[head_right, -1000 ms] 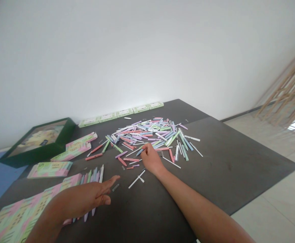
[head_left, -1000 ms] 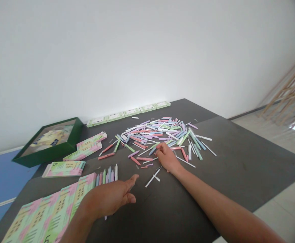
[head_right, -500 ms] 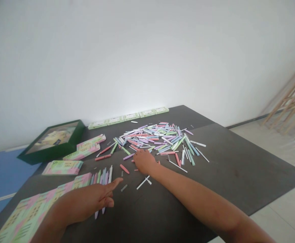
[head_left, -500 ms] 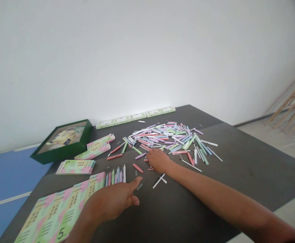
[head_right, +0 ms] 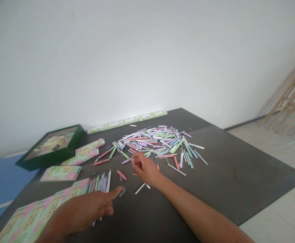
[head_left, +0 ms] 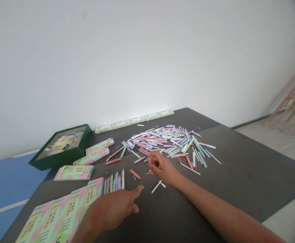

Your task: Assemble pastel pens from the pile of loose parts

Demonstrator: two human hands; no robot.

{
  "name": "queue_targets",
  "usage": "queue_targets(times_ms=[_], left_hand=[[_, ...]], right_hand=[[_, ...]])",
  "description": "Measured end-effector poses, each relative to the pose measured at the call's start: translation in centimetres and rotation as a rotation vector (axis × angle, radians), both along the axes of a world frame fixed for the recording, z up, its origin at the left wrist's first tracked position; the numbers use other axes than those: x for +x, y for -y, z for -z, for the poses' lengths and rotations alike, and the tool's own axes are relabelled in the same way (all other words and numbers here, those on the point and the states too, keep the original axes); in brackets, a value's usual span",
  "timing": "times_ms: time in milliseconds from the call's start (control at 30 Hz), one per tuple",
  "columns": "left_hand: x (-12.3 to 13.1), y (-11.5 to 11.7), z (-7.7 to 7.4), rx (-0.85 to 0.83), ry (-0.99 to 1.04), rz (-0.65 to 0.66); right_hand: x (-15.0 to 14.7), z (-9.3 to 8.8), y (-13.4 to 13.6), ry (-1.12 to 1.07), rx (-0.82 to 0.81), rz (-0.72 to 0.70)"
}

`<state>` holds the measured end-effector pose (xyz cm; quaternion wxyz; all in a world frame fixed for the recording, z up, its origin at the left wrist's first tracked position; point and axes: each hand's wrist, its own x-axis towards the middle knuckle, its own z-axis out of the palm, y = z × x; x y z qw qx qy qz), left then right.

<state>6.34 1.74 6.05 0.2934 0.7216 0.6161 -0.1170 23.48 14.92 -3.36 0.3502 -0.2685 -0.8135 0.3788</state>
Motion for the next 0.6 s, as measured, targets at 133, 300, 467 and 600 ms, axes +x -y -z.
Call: queue_targets(times_ms=[133, 300, 467, 600], left_hand=[[1.0, -0.4, -0.3, 0.004, -0.027, 0.029], [1.5, -0.6, -0.6, -0.004, -0.023, 0.019], [1.8, -0.9, -0.4, -0.007, -0.02, 0.051], [2.0, -1.0, -0.3, -0.026, 0.007, 0.049]], right_hand=[[0.2, 0.9, 0.3, -0.082, -0.058, -0.034], [0.0, 1.5, -0.2, -0.173, -0.206, -0.084], [-0.2, 1.5, -0.4, -0.259, -0.356, -0.09], [-0.4, 1.5, -0.8, -0.319, -0.471, -0.061]])
